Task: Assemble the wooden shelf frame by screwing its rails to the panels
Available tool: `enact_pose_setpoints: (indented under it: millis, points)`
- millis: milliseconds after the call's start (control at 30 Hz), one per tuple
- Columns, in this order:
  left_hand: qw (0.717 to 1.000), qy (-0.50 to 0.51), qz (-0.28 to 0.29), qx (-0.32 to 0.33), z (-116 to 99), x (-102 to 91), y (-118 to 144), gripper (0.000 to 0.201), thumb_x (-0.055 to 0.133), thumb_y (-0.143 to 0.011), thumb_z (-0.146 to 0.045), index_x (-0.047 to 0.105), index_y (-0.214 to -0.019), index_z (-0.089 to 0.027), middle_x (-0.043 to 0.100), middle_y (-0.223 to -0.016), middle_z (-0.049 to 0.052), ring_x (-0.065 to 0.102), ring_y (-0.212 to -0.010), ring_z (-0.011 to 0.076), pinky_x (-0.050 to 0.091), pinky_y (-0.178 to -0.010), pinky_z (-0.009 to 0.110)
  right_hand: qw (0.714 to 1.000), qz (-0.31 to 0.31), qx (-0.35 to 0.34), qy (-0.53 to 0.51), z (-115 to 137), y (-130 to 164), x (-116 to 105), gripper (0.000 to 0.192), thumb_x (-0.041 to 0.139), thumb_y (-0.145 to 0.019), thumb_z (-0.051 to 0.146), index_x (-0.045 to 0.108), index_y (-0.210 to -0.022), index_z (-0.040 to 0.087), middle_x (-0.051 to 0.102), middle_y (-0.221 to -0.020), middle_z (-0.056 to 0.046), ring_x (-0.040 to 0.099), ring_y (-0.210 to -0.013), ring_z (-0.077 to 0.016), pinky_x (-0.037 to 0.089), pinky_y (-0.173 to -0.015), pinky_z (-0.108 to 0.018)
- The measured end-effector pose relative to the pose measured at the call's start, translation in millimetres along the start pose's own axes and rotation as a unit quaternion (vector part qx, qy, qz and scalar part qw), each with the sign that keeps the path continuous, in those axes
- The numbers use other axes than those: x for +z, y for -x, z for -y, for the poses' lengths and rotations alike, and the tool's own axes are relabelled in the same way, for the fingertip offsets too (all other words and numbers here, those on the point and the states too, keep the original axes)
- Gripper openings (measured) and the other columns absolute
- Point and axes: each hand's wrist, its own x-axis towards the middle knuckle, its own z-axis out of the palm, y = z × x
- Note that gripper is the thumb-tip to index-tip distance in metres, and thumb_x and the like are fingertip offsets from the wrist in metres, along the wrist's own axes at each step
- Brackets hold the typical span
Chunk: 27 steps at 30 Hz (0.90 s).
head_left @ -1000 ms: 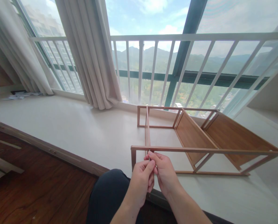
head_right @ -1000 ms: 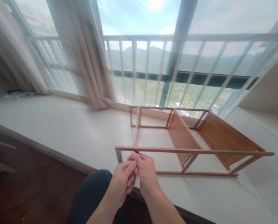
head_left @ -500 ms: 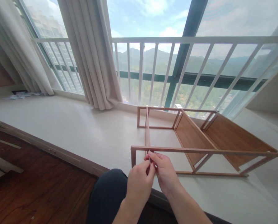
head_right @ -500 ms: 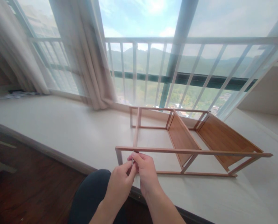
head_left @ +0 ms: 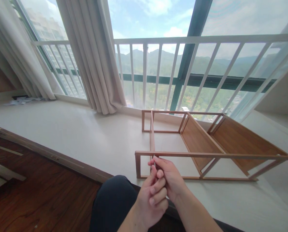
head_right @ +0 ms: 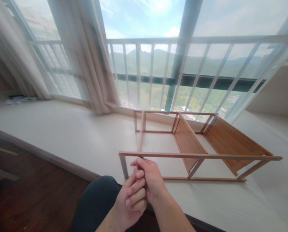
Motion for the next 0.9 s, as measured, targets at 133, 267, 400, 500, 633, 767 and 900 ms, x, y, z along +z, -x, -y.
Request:
enact_pose_setpoints:
  millis: [133,267,400,500,633,767,900]
  points:
    - [0.996,0.088,0.003,0.010,6.7,4.6,1.2,0.018,0.059,-0.098,-0.028,0.058,-0.089,-0.012,0.033,-0.049,-0.011,0.029,-0.033,-0.0006,0.013,-0.034,0.010,1.000,-0.016,0.011,0.014,2.1,2.9,1.3,0.052,0.087,-0.057,0.058,0.071,-0.077,0.012,0.047,-0.043,0.007,0.042,-0.042,-0.0057,0.027,-0.041,-0.015]
    - [0.993,0.114,-0.020,0.033,9.1,8.4,0.9,0.012,0.064,-0.093,-0.016,0.055,-0.085,-0.013,0.029,-0.048,-0.013,0.030,-0.032,-0.0009,0.014,-0.035,0.009,1.000,-0.012,0.020,0.018,2.1,3.7,2.2,0.052,0.086,-0.057,0.058,0.070,-0.078,0.013,0.052,-0.046,0.005,0.046,-0.040,-0.0073,0.026,-0.039,-0.017]
    - [0.993,0.042,-0.080,0.078,6.7,9.2,-3.5,0.018,0.072,-0.084,-0.014,0.054,-0.082,-0.014,0.033,-0.046,-0.013,0.027,-0.031,-0.0016,0.012,-0.034,0.009,1.000,-0.007,0.007,0.009,-1.3,0.1,0.8,0.051,0.086,-0.059,0.057,0.070,-0.078,0.012,0.054,-0.048,0.004,0.049,-0.040,-0.0078,0.027,-0.039,-0.017]
    - [0.970,-0.122,-0.160,0.138,5.2,8.9,-7.6,0.030,0.079,-0.079,-0.031,0.054,-0.077,-0.016,0.032,-0.043,-0.013,0.021,-0.030,-0.0005,0.013,-0.033,0.011,1.000,0.005,-0.006,0.005,-4.5,-3.2,-0.3,0.047,0.084,-0.065,0.056,0.072,-0.077,0.012,0.047,-0.043,0.006,0.046,-0.038,-0.0078,0.029,-0.039,-0.017]
    - [0.881,-0.353,-0.243,0.200,1.4,6.3,-9.6,0.044,0.074,-0.078,-0.055,0.054,-0.072,-0.017,0.033,-0.038,-0.011,0.019,-0.028,0.0017,0.013,-0.032,0.014,0.998,0.023,-0.052,0.004,-6.1,-4.1,-0.1,0.040,0.084,-0.068,0.050,0.074,-0.073,0.012,0.049,-0.047,0.004,0.049,-0.049,-0.0078,0.040,-0.051,-0.017]
    - [0.790,-0.509,-0.289,0.184,-5.0,7.5,-7.4,0.048,0.057,-0.085,-0.064,0.054,-0.069,-0.019,0.038,-0.034,-0.007,0.022,-0.027,0.0067,0.013,-0.033,0.020,0.998,0.025,-0.060,-0.001,-4.3,-0.7,1.9,0.038,0.084,-0.068,0.047,0.074,-0.071,0.011,0.058,-0.057,0.000,0.051,-0.055,-0.0083,0.043,-0.056,-0.018]
    - [0.546,-0.742,-0.339,0.191,-8.5,18.5,-2.3,0.043,0.047,-0.093,-0.051,0.057,-0.065,-0.020,0.055,-0.045,0.003,0.047,-0.040,0.0138,0.027,-0.048,0.024,0.998,0.012,-0.066,-0.001,-3.0,2.9,3.1,0.036,0.084,-0.068,0.046,0.073,-0.069,0.012,0.062,-0.062,-0.002,0.048,-0.051,-0.0078,0.034,-0.043,-0.018]
